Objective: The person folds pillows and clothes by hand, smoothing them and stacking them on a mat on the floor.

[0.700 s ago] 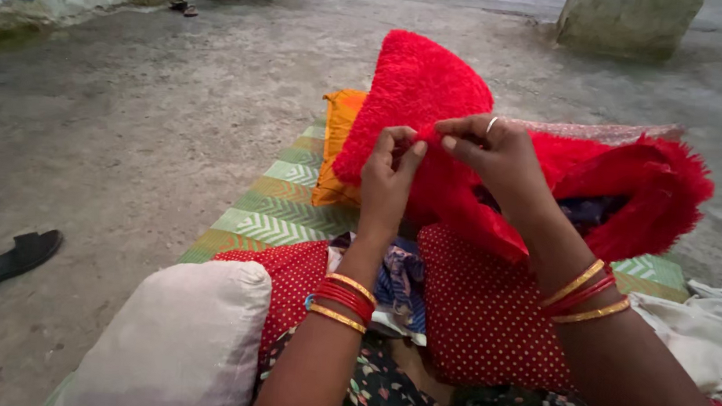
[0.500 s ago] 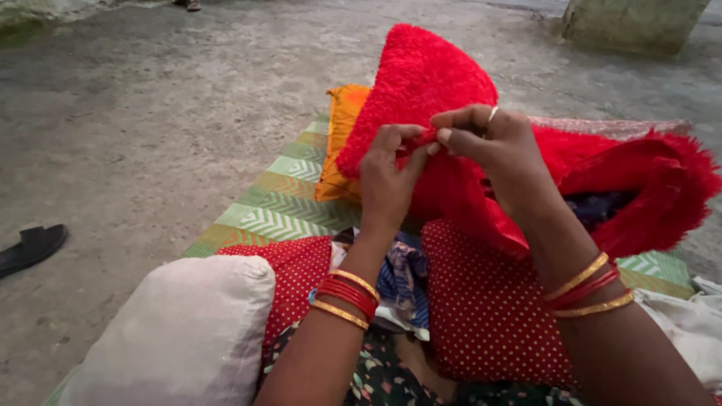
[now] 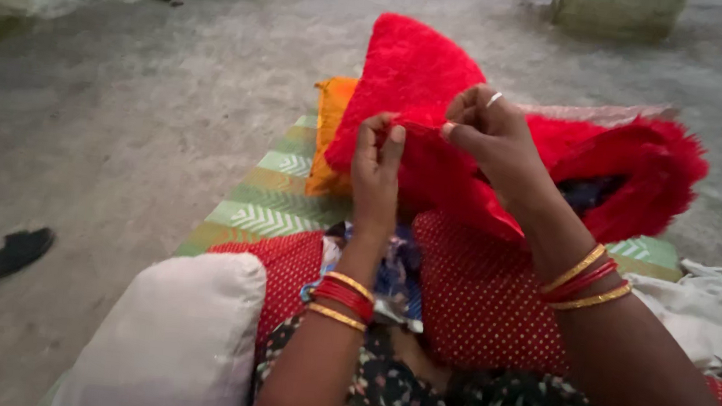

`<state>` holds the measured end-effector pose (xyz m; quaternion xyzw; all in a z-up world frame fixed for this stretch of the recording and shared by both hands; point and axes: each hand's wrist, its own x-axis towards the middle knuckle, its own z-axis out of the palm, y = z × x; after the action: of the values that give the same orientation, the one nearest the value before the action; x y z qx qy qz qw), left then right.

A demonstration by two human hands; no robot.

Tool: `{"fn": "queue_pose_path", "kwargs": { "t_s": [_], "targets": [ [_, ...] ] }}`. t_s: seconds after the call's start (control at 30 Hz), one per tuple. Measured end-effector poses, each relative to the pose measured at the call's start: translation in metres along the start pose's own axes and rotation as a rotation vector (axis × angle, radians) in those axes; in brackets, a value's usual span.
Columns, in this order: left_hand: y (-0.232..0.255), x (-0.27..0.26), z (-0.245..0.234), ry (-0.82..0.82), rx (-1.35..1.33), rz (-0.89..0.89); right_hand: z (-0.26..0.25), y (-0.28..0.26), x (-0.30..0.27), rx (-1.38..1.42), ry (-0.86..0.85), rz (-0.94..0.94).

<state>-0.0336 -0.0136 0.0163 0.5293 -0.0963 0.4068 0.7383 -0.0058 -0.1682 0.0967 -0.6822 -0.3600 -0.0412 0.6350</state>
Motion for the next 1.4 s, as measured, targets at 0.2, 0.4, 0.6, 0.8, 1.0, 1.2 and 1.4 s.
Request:
{"fn": "queue_pose_path", "kwargs": {
  "t_s": [0.2,0.4,0.6,0.8,1.0,1.2,1.4],
  "targets": [
    [0.023,0.009,-0.003,-0.087,0.470,0.325,0.000,-0.010,0.007,-0.237,-0.086,-0.141],
    [0.018,-0.008,-0.011,-0.058,0.632,0.385,-0.004,0.028,-0.003,0.043,-0.083,-0.034],
    [0.020,0.001,-0.017,-0.052,0.658,0.412,-0.018,0.014,-0.007,-0.037,0.002,0.020],
    [0.046,0.020,0.004,-0.205,0.954,0.835,-0.020,-0.042,-0.010,-0.647,0.009,-0.181],
    [0.035,0.021,0.024,-0.350,1.083,0.693,-0.025,-0.015,-0.017,-0.312,0.026,0.002],
    [0.030,0.008,0.021,-0.372,0.945,0.583,-0.050,0.002,-0.037,0.000,-0.042,0.123],
    [0.021,0.023,0.008,-0.526,0.271,0.208,-0.062,0.028,-0.034,-0.819,-0.020,0.105]
  ]
}}
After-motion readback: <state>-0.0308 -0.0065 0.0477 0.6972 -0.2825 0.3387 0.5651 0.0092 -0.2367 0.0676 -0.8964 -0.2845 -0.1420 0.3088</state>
